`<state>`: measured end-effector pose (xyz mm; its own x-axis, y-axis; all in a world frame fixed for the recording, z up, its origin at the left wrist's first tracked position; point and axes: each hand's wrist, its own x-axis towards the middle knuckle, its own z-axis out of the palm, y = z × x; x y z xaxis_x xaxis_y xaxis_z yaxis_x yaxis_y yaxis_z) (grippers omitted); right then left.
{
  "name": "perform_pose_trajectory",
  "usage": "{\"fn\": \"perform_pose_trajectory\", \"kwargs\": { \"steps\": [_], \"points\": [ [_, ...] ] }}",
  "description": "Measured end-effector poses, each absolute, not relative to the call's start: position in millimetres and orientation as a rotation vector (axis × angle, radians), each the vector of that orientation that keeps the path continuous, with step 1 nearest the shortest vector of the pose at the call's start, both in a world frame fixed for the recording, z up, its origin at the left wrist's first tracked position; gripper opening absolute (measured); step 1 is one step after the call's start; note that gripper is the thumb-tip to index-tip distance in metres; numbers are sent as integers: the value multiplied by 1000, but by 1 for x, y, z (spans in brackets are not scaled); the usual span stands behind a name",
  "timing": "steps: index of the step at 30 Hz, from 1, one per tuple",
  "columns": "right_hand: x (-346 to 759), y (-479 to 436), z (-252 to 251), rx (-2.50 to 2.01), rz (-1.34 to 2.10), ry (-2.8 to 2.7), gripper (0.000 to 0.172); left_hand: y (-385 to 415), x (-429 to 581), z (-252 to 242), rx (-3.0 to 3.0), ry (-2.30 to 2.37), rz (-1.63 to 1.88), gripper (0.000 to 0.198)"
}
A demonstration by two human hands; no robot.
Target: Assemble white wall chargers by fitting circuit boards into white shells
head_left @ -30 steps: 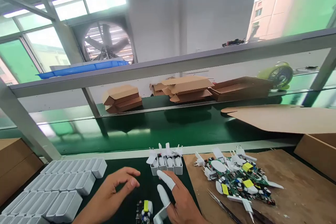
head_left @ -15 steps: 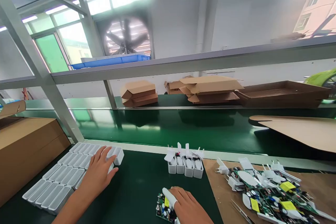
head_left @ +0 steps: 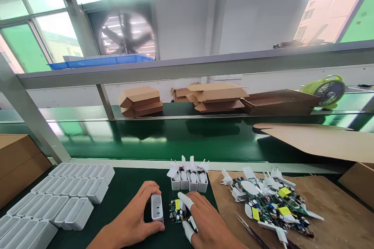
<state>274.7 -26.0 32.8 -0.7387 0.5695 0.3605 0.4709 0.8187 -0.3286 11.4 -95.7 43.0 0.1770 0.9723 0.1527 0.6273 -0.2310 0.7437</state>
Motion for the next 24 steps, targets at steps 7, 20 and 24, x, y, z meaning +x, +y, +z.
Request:
{"fn": "perform_pose_trajectory", "kwargs": {
  "steps": [7, 20, 24],
  "points": [
    [271, -26, 43, -593, 206, -2282, 57, -95, 6, 13, 1632, 1385, 1016, 98],
    [262, -35, 50, -449, 38, -2380, 69, -105, 11, 20, 2096, 1423, 1210, 93],
    [262, -34, 52, -449, 1, -2398, 67, -105, 11, 19, 2108, 1428, 1168, 95]
  ]
}}
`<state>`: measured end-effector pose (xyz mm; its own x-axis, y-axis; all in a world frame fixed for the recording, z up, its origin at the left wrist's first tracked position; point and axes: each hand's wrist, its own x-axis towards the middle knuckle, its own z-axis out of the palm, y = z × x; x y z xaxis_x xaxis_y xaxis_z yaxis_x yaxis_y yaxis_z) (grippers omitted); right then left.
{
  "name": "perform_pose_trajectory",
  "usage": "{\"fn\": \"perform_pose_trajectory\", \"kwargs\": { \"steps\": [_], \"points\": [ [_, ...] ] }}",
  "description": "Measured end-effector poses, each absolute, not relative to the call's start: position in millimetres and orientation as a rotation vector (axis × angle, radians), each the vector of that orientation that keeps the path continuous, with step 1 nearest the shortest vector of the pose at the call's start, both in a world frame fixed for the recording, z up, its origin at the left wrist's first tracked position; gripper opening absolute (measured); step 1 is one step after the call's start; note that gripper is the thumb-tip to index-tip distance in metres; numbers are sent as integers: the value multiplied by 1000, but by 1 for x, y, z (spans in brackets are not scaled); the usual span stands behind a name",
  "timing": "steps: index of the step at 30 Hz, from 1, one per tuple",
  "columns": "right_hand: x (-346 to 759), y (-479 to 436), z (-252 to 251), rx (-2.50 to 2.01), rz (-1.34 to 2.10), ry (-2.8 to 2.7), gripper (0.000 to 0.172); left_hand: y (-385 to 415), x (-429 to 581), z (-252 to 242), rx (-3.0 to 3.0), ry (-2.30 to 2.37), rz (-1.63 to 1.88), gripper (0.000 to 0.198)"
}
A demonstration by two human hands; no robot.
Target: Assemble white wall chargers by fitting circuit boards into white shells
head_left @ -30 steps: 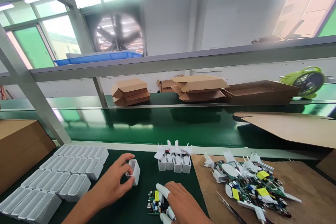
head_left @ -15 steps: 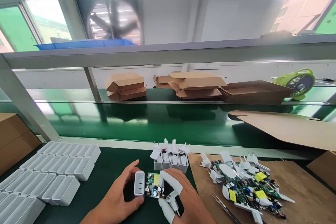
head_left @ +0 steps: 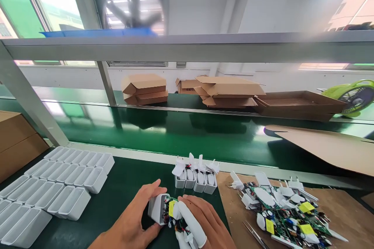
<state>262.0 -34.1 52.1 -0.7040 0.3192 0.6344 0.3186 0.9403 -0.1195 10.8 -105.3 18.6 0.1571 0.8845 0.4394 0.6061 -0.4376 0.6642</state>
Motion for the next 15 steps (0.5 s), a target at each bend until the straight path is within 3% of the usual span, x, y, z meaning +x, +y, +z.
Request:
{"fn": "perform_pose_trajectory", "kwargs": {
  "steps": [8, 15],
  "points": [
    [260, -38, 48, -412, -120, -2431, 57, -109, 13, 18, 2106, 1414, 1080, 91],
    [256, -39, 54, -430, -109, -2420, 64, -108, 14, 18, 2112, 1403, 1088, 93]
  ]
}}
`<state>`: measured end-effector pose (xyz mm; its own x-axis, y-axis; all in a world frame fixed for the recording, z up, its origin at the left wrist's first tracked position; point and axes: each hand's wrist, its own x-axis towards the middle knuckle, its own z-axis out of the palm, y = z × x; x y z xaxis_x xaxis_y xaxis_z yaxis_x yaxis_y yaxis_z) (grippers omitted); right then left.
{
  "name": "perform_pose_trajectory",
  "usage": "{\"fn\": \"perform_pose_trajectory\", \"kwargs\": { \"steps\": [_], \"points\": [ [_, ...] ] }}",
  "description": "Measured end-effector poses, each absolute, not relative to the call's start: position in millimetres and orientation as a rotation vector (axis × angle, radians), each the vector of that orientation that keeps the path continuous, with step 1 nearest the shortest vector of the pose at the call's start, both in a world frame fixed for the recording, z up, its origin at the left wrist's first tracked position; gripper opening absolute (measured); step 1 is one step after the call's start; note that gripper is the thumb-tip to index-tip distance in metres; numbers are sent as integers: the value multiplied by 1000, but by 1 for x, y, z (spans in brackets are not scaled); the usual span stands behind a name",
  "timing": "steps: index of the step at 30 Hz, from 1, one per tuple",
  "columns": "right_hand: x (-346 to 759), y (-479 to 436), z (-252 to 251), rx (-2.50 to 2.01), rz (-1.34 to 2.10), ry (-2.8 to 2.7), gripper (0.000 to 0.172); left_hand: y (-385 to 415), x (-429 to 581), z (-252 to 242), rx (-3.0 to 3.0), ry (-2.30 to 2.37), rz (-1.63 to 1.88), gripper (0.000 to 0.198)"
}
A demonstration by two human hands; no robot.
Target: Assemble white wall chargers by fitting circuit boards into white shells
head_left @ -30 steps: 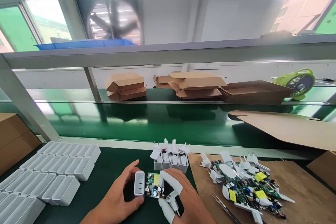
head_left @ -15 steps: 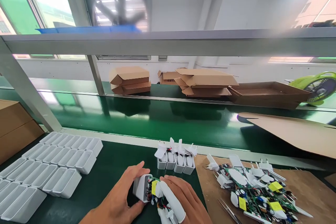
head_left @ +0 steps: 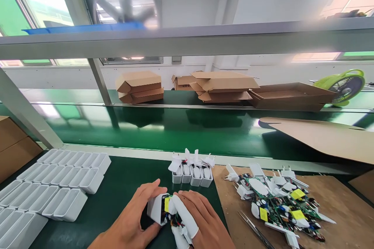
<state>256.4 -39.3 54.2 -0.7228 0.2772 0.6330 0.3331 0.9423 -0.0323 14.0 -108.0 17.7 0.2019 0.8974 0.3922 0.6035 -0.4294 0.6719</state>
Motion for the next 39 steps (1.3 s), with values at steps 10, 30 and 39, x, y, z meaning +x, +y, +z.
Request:
{"fn": "perform_pose_trajectory", "kwargs": {
  "steps": [10, 30, 39],
  "points": [
    [258, -46, 47, -499, 8, -2476, 71, -110, 14, 19, 2092, 1392, 1120, 88],
    [255, -34, 32, -480, 598, -2369, 57, -108, 22, 19, 1828, 1141, 1172, 80],
    [248, -36, 32, -376, 531, -2311, 42, -113, 14, 14, 1728, 1265, 1309, 98]
  ]
}}
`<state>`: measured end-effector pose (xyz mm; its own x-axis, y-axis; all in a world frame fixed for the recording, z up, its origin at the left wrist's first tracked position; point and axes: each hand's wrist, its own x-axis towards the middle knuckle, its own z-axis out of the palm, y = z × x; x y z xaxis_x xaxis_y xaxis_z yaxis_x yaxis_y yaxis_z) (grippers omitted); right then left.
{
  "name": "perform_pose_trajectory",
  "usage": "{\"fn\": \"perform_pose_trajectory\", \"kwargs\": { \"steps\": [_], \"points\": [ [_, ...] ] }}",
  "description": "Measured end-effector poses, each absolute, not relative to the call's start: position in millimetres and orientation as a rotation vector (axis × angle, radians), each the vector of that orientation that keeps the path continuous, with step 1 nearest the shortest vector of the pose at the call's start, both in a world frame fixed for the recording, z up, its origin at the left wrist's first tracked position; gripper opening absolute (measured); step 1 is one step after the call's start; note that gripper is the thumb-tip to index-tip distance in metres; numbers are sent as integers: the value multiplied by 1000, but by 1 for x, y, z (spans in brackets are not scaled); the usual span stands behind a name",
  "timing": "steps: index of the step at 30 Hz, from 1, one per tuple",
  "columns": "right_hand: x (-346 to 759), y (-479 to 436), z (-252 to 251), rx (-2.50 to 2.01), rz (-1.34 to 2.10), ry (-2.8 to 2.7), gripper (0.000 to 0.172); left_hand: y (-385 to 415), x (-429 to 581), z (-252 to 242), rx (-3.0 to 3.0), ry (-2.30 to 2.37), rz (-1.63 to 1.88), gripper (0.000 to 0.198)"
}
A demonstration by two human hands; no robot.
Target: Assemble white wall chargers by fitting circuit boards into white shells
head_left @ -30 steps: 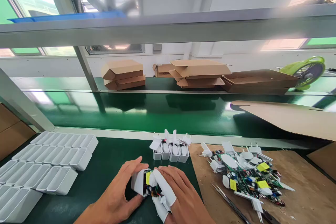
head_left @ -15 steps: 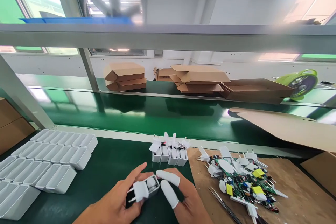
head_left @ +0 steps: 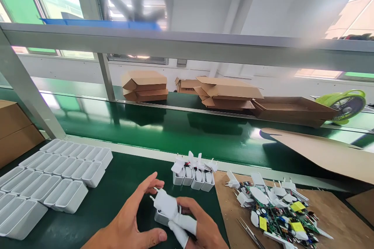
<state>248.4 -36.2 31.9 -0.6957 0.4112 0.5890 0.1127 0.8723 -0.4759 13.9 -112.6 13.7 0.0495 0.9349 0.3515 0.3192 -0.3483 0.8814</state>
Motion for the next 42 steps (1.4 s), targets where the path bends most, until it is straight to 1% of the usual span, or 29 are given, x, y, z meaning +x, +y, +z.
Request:
{"fn": "perform_pose_trajectory", "kwargs": {
  "steps": [2, 4, 8, 10, 11, 13, 15, 16, 17, 19, 21, 25, 28, 32, 33, 34, 35, 36, 37, 38, 39, 41, 42],
  "points": [
    [245, -38, 31, -366, 563, -2328, 37, -112, 14, 18, 1754, 1274, 1356, 100],
    [243, -38, 29, -368, 577, -2325, 34, -112, 13, 20, 1782, 1287, 1375, 97],
    [242, -38, 26, -368, 519, -2290, 35, -112, 12, 21, 1904, 1293, 1342, 90],
    [243, -39, 26, -381, 497, -2305, 37, -112, 12, 23, 2035, 1249, 1343, 89],
    [244, -39, 26, -391, 495, -2319, 37, -112, 12, 25, 2105, 1217, 1340, 85],
    [244, -39, 25, -402, 487, -2339, 39, -111, 12, 30, 2184, 1171, 1308, 67],
    [244, -39, 25, -398, 476, -2352, 46, -110, 12, 36, 2158, 1180, 1283, 43],
    [245, -39, 26, -392, 469, -2355, 49, -109, 12, 38, 2120, 1201, 1283, 34],
    [245, -39, 26, -391, 469, -2363, 51, -108, 11, 39, 2079, 1226, 1291, 28],
    [245, -39, 27, -398, 499, -2397, 50, -108, 11, 41, 2017, 1270, 1302, 22],
    [245, -40, 28, -441, 555, -2402, 48, -108, 11, 40, 1993, 1286, 1297, 19],
    [244, -42, 28, -527, 587, -2369, 54, -109, 13, 40, 1996, 1276, 1279, 17],
    [242, -42, 31, -475, 557, -2422, 50, -109, 13, 41, 1987, 1266, 1268, 17],
    [242, -42, 35, -463, 591, -2379, 41, -107, 13, 35, 1932, 1279, 1262, 11],
    [243, -42, 35, -476, 643, -2348, 38, -108, 13, 31, 1892, 1279, 1273, 14],
    [243, -42, 36, -506, 737, -2290, 34, -108, 14, 27, 1851, 1278, 1293, 26],
    [242, -42, 36, -556, 887, -2206, 29, -110, 15, 22, 1826, 1278, 1312, 48],
    [241, -43, 36, -623, 1087, -2097, 25, -111, 16, 18, 1833, 1281, 1331, 74],
    [240, -44, 36, -694, 1319, -1964, 26, -113, 19, 14, 1873, 1285, 1348, 99],
    [238, -45, 35, -748, 1557, -1815, 31, -115, 22, 12, 1934, 1289, 1363, 113],
    [235, -46, 33, -774, 1775, -1664, 39, -118, 26, 10, 1992, 1292, 1374, 115],
    [230, -49, 26, -768, 2091, -1411, 54, -121, 34, 11, 2038, 1305, 1421, 102],
    [227, -51, 21, -760, 2177, -1313, 60, -122, 38, 12, 2031, 1314, 1456, 96]
  ]
}}
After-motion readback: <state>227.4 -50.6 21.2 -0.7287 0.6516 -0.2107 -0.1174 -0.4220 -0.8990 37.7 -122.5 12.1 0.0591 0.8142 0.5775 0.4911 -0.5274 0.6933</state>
